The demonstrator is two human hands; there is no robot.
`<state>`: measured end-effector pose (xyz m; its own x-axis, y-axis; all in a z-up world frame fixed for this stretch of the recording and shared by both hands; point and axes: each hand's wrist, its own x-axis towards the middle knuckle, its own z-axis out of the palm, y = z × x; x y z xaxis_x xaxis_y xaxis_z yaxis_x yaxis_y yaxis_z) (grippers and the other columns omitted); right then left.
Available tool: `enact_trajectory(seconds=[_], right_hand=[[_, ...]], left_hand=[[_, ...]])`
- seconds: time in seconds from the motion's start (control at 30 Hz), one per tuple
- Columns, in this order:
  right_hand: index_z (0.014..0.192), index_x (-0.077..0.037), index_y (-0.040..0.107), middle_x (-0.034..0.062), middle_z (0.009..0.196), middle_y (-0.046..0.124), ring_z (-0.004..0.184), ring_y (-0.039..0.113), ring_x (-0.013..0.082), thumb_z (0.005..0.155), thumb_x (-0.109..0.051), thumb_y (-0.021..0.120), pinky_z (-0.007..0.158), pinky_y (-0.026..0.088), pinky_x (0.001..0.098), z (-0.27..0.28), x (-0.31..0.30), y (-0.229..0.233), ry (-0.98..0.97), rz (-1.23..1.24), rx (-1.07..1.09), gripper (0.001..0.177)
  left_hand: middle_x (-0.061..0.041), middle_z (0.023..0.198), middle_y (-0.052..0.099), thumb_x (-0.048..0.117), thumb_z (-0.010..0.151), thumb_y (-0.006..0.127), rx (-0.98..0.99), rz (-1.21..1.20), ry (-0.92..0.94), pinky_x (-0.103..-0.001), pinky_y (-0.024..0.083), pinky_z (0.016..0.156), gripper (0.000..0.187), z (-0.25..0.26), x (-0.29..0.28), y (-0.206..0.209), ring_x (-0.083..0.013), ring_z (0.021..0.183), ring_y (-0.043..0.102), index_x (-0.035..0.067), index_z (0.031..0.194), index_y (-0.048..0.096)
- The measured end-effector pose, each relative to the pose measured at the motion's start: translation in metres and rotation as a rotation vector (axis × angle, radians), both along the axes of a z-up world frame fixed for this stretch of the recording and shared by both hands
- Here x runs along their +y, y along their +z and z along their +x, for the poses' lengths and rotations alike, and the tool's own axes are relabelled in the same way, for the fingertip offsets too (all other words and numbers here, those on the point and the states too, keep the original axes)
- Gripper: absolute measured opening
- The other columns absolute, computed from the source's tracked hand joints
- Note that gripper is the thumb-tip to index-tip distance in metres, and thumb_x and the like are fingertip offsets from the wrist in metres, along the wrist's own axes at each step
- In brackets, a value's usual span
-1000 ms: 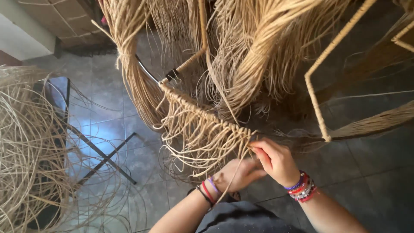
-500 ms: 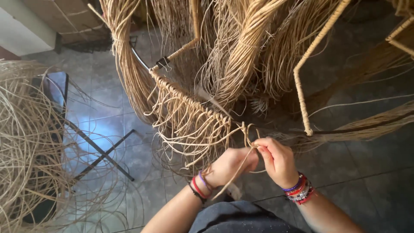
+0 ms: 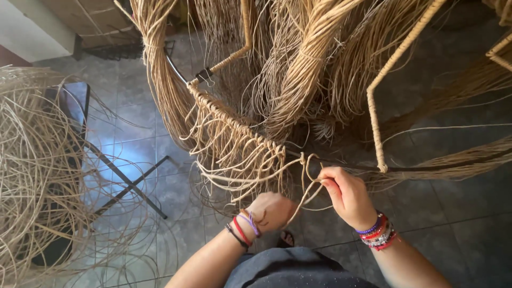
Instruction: Weaving and knotting natural fiber strands onto a metal furniture frame.
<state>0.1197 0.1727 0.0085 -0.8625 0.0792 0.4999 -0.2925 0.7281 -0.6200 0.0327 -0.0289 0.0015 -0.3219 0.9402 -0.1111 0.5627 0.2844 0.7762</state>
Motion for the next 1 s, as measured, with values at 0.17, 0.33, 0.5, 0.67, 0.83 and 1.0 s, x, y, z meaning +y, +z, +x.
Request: enact_trajectory(seconds=[0.17, 0.33, 0.5, 0.67, 0.83, 1.0], right_hand=[[0.103, -0.008, 0.064, 0.0024, 0.070, 0.067, 0.059, 0.065, 0.0204, 0.102, -0.017, 0.053, 0.060, 0.054, 0.0308, 0.014, -0.005, 0.007, 0.007, -0.099, -0.085, 0.014], [0.106, -0.010, 0.060, -0.0047, 0.063, 0.057, 0.050, 0.052, 0.0066, 0.103, -0.030, 0.053, 0.048, 0.043, 0.0225, 0.021, -0.031, 0.019, 0.010, -0.389, -0.208, 0.021], [0.104, -0.006, 0.054, 0.0000, 0.063, 0.047, 0.053, 0.044, 0.0086, 0.106, -0.016, 0.052, 0.049, 0.039, 0.0242, 0.004, -0.056, 0.022, 0.019, -0.853, -0.094, 0.010], [0.104, -0.008, 0.052, -0.0016, 0.061, 0.044, 0.051, 0.042, 0.0081, 0.105, -0.015, 0.051, 0.048, 0.036, 0.0231, -0.001, -0.073, 0.014, -0.035, -0.911, 0.025, 0.008], [0.101, -0.011, 0.052, -0.0044, 0.064, 0.049, 0.047, 0.045, 0.0062, 0.103, -0.011, 0.052, 0.041, 0.038, 0.0201, 0.006, -0.083, 0.006, -0.093, -0.765, 0.069, 0.002], [0.107, -0.005, 0.046, 0.0010, 0.065, 0.043, 0.056, 0.041, 0.0103, 0.103, -0.009, 0.048, 0.053, 0.033, 0.0250, 0.007, -0.089, 0.000, 0.064, -0.982, -0.008, 0.006]], left_hand=[[-0.010, 0.082, 0.072, 0.060, 0.097, 0.048, 0.189, 0.038, 0.125, -0.048, 0.055, 0.065, 0.048, 0.012, -0.001, 0.016, -0.0358, 0.075, 0.072, 0.015, 0.097, 0.067], [-0.008, 0.091, 0.064, 0.061, 0.102, 0.040, 0.291, 0.513, 0.422, -0.039, 0.051, 0.070, 0.057, 0.022, -0.015, 0.049, -0.0261, 0.078, 0.063, 0.006, 0.103, 0.056], [-0.019, 0.131, 0.058, 0.039, 0.106, 0.056, 0.134, 0.881, 0.419, -0.042, 0.056, 0.104, 0.054, 0.022, -0.005, 0.028, -0.0329, 0.119, 0.061, -0.002, 0.141, 0.047], [-0.011, 0.112, 0.070, 0.022, 0.109, 0.049, -0.015, 0.954, 0.638, -0.038, 0.057, 0.093, 0.025, 0.027, 0.015, 0.045, -0.0256, 0.103, 0.068, 0.007, 0.117, 0.067], [-0.006, 0.090, 0.069, 0.027, 0.113, 0.038, 0.105, 0.965, 0.664, -0.033, 0.052, 0.080, 0.040, 0.018, 0.015, 0.065, -0.0208, 0.084, 0.062, 0.006, 0.098, 0.067], [-0.006, 0.081, 0.050, 0.017, 0.111, 0.025, -0.029, 0.950, 0.764, -0.034, 0.039, 0.069, 0.039, 0.001, 0.018, 0.100, -0.0194, 0.073, 0.045, 0.009, 0.078, 0.045]])
